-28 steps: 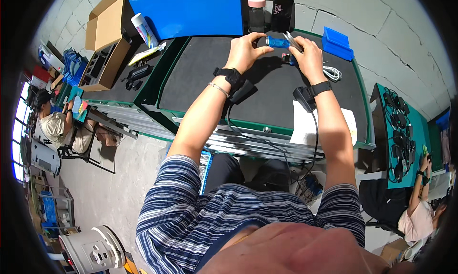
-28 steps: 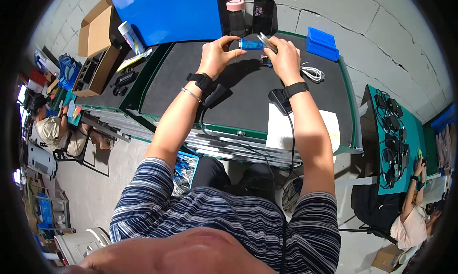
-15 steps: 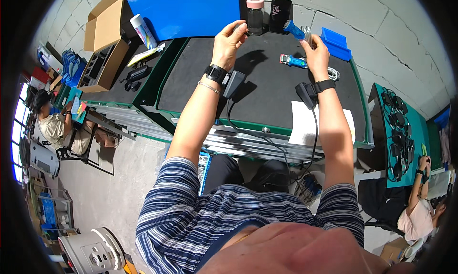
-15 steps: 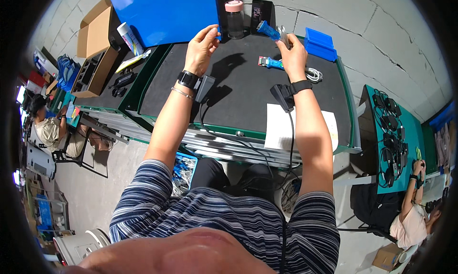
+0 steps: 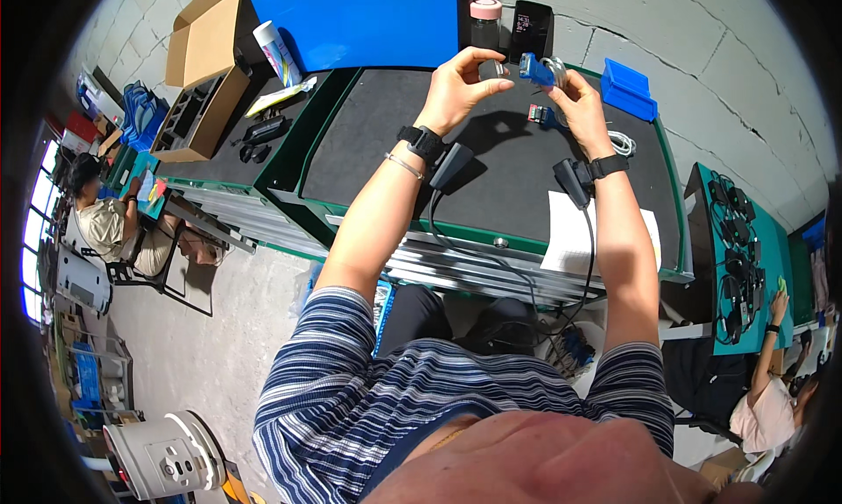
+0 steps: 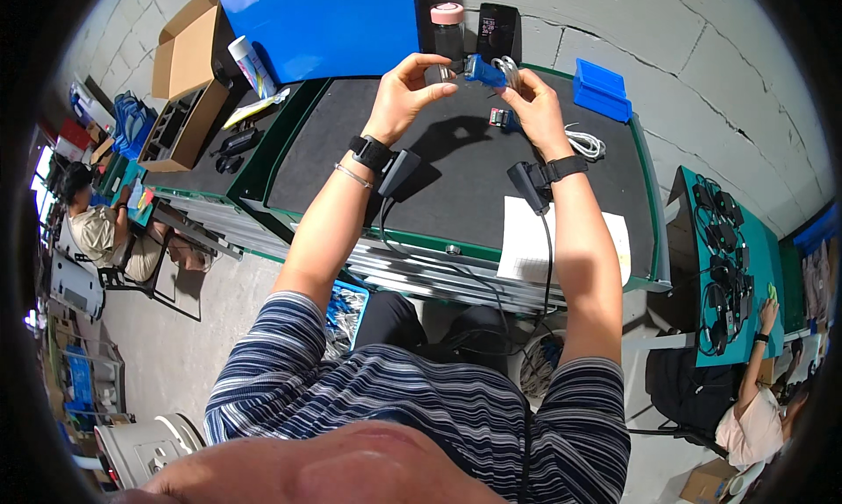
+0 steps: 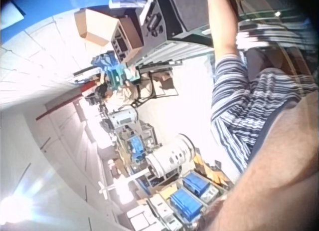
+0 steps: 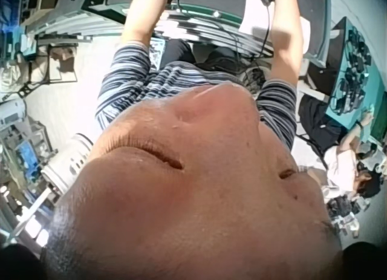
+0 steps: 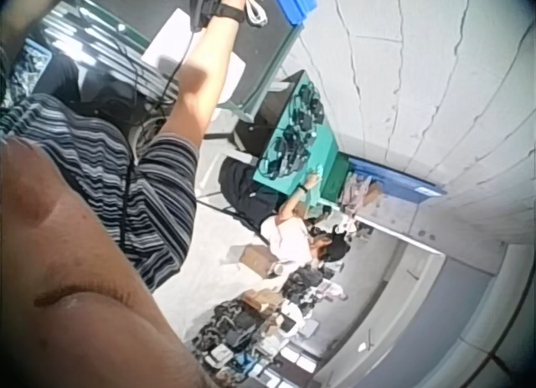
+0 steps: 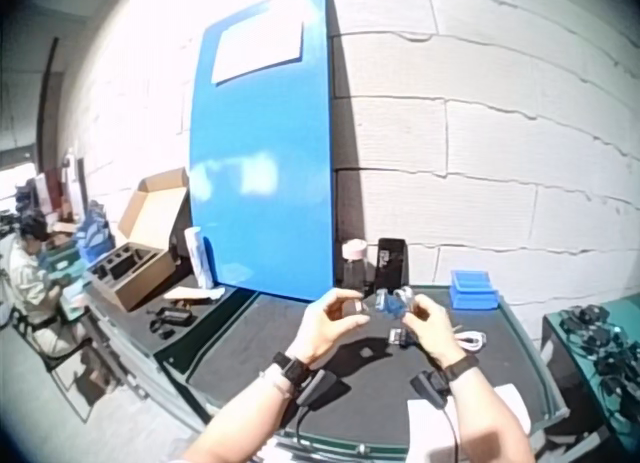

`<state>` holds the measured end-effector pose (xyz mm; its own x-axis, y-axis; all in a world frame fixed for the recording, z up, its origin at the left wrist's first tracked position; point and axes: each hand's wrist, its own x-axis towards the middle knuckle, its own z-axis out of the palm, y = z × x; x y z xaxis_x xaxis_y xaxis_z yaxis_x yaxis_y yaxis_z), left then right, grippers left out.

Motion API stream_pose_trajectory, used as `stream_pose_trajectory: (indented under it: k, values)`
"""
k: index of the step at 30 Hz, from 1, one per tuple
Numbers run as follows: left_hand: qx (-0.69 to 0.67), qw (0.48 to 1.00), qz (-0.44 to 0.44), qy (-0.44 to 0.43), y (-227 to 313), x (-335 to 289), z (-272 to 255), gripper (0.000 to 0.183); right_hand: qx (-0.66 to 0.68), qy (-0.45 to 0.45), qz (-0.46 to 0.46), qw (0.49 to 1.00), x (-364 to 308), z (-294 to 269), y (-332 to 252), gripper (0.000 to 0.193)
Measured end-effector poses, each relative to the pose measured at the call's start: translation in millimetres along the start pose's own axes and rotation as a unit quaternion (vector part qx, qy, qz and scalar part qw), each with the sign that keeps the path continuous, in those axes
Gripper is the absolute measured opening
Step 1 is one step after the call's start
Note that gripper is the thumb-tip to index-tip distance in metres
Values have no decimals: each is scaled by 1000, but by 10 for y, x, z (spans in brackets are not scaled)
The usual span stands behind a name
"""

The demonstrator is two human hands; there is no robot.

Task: Bundling and organizing various cables and electronic components at a workshop bench.

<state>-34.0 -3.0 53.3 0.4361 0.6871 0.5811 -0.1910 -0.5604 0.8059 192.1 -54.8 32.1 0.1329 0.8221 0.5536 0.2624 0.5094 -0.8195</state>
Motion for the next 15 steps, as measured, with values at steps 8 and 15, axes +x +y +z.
stream_pose_trajectory:
  k: [8,15]
  values:
    - [199,979,-4,41,78,-39,68,42,-182,-1,-26,983,-7,-40,44,19]
    - [211,976,20,45,49,-28,57,43,-296,24,-101,950,-16,-36,-38,19]
